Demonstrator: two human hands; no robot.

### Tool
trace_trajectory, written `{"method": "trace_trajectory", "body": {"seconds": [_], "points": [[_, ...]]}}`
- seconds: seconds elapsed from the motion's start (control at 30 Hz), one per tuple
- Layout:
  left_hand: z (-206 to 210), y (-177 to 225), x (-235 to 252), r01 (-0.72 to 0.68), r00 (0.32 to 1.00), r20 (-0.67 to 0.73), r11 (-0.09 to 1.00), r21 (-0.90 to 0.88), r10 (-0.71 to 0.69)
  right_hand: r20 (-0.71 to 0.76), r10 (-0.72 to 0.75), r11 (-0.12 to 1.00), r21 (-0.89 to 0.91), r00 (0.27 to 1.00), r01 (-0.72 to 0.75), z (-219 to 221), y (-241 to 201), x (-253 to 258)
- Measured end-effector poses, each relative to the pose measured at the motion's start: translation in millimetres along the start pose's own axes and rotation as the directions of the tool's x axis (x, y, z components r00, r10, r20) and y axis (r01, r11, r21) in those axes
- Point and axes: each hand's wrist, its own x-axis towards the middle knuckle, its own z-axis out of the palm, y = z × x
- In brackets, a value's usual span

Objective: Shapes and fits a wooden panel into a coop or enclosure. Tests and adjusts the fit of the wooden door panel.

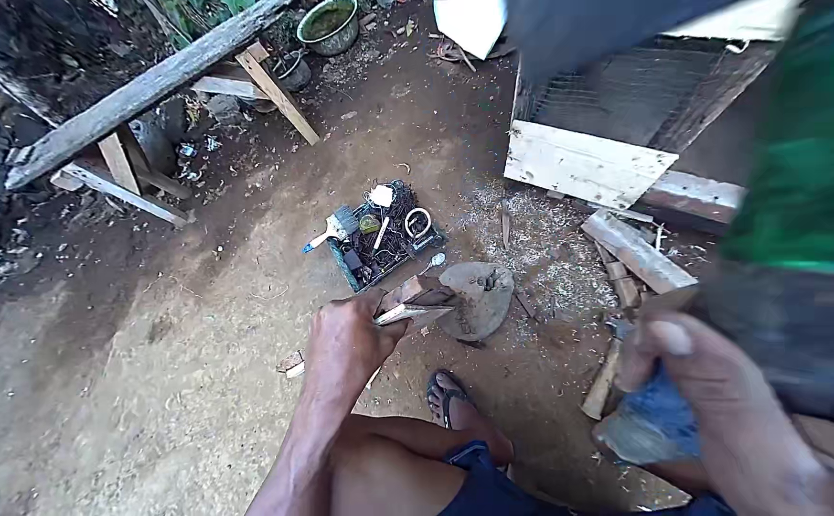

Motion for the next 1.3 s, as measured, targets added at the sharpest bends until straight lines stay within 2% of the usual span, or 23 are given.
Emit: {"method": "trace_trajectory", "body": {"seconds": [0.07, 0.1, 0.13, 0.2, 0.27, 0.3, 0.37, 0.47, 0.57, 0.63, 0.7, 0.73, 0.77, 0.8, 0.83, 0.9, 1.0, 1.1, 1.13, 1.17, 1.23, 1.27, 1.3], "points": [[0.8, 0.9, 1.3, -0.001, 1.000, -0.005, 1.000, 0.003, 0.001, -0.179, -0.008, 0.987, 0.155, 0.984, 0.037, 10.1, 1.3, 0.1], [0.6, 1.5, 2.0, -0.001, 1.000, -0.004, 1.000, 0.006, 0.001, -0.200, -0.012, 0.989, 0.141, 0.980, 0.041, 20.4, 3.4, -5.6], [0.3, 2.0, 2.6, -0.004, 1.000, -0.003, 1.000, 0.010, 0.004, -0.144, 0.000, 0.998, 0.063, 0.990, 0.010, 31.6, 6.5, -16.2], [-0.6, 4.3, 2.7, -0.005, 1.000, 0.001, 1.000, 0.018, 0.005, 0.139, 0.146, 0.976, -0.181, 0.979, -0.120, 50.6, 22.8, -43.3], [-1.1, 4.7, -1.5, 0.006, 1.000, 0.002, 1.000, 0.018, -0.006, 0.463, 0.357, 0.923, -0.311, 0.812, -0.228, 50.9, 35.2, -50.0], [-1.1, 6.1, -1.1, 0.006, 1.000, -0.010, 1.000, 0.019, -0.006, 0.502, 0.360, 0.919, -0.334, 0.786, -0.208, 48.4, 36.1, -45.6], [-1.0, 11.4, -3.6, 0.002, 1.000, -0.010, 1.000, 0.025, -0.002, 0.443, 0.255, 0.936, -0.337, 0.859, -0.104, 40.3, 26.5, -38.9], [0.5, 11.7, -2.0, -0.002, 1.000, -0.013, 1.000, 0.019, 0.003, 0.219, 0.014, 0.968, -0.246, 0.976, 0.041, 16.5, 3.5, -15.0], [-1.5, 7.3, 0.4, -0.006, 1.000, 0.000, 1.000, 0.025, 0.006, -0.078, -0.036, 0.999, 0.020, 0.996, 0.038, 9.4, -1.0, -6.9], [-1.5, 8.2, 2.3, -0.009, 1.000, 0.005, 0.999, 0.034, 0.009, -0.148, -0.060, 0.996, 0.051, 0.987, 0.068, 26.0, 4.2, -13.3], [-1.4, 9.1, 3.8, -0.016, 1.000, 0.011, 0.999, 0.039, 0.015, 0.066, 0.014, 0.989, -0.150, 0.998, -0.004, 45.3, 19.3, -34.9], [-1.5, 9.7, 3.4, -0.018, 1.000, 0.019, 0.999, 0.047, 0.017, 0.218, 0.119, 0.962, -0.265, 0.969, -0.059, 52.3, 31.1, -46.2], [-1.7, 10.5, 1.9, -0.019, 0.999, 0.032, 0.998, 0.052, 0.018, 0.371, 0.254, 0.933, -0.338, 0.893, -0.125, 53.0, 37.4, -50.9], [-0.8, 10.6, 1.8, -0.028, 0.999, 0.019, 0.998, 0.055, 0.027, 0.449, 0.311, 0.915, -0.381, 0.838, -0.135, 51.0, 38.7, -48.5], [-0.9, 11.9, 4.1, -0.027, 1.000, 0.013, 0.998, 0.056, 0.026, 0.471, 0.298, 0.913, -0.393, 0.830, -0.104, 47.1, 36.4, -42.1], [-2.9, 11.5, 4.8, -0.009, 0.999, 0.035, 0.998, 0.062, 0.007, 0.421, 0.207, 0.935, -0.349, 0.883, -0.053, 33.1, 21.4, -30.1], [-2.9, 7.7, 9.3, 0.007, 0.999, 0.032, 0.998, 0.059, -0.009, 0.173, 0.016, 0.988, -0.153, 0.985, 0.011, 9.1, -5.8, -5.0], [-4.5, 7.4, 13.9, 0.024, 0.999, 0.044, 0.997, 0.067, -0.027, -0.112, -0.045, 0.991, 0.119, 0.993, 0.059, 11.2, -13.7, 2.4], [-4.3, 7.0, 15.1, 0.027, 0.998, 0.046, 0.998, 0.064, -0.030, -0.154, -0.071, 0.987, 0.130, 0.986, 0.091, 20.2, -10.2, -1.5], [-4.3, 6.5, 15.6, 0.029, 0.998, 0.046, 0.998, 0.059, -0.031, -0.137, -0.085, 0.993, 0.063, 0.987, 0.095, 31.5, -3.4, -10.9], [-5.0, 7.6, 15.8, 0.028, 0.998, 0.054, 0.998, 0.054, -0.031, 0.077, -0.007, 0.979, -0.204, 0.997, 0.023, 55.5, 25.2, -41.6], [-5.5, 8.6, 14.7, 0.030, 0.998, 0.061, 0.998, 0.056, -0.034, 0.239, 0.105, 0.947, -0.319, 0.965, -0.024, 63.0, 40.1, -54.2], [-5.6, 7.8, 12.3, 0.027, 0.997, 0.068, 0.998, 0.060, -0.031, 0.380, 0.235, 0.924, -0.374, 0.895, -0.083, 63.4, 46.0, -58.6]]}}
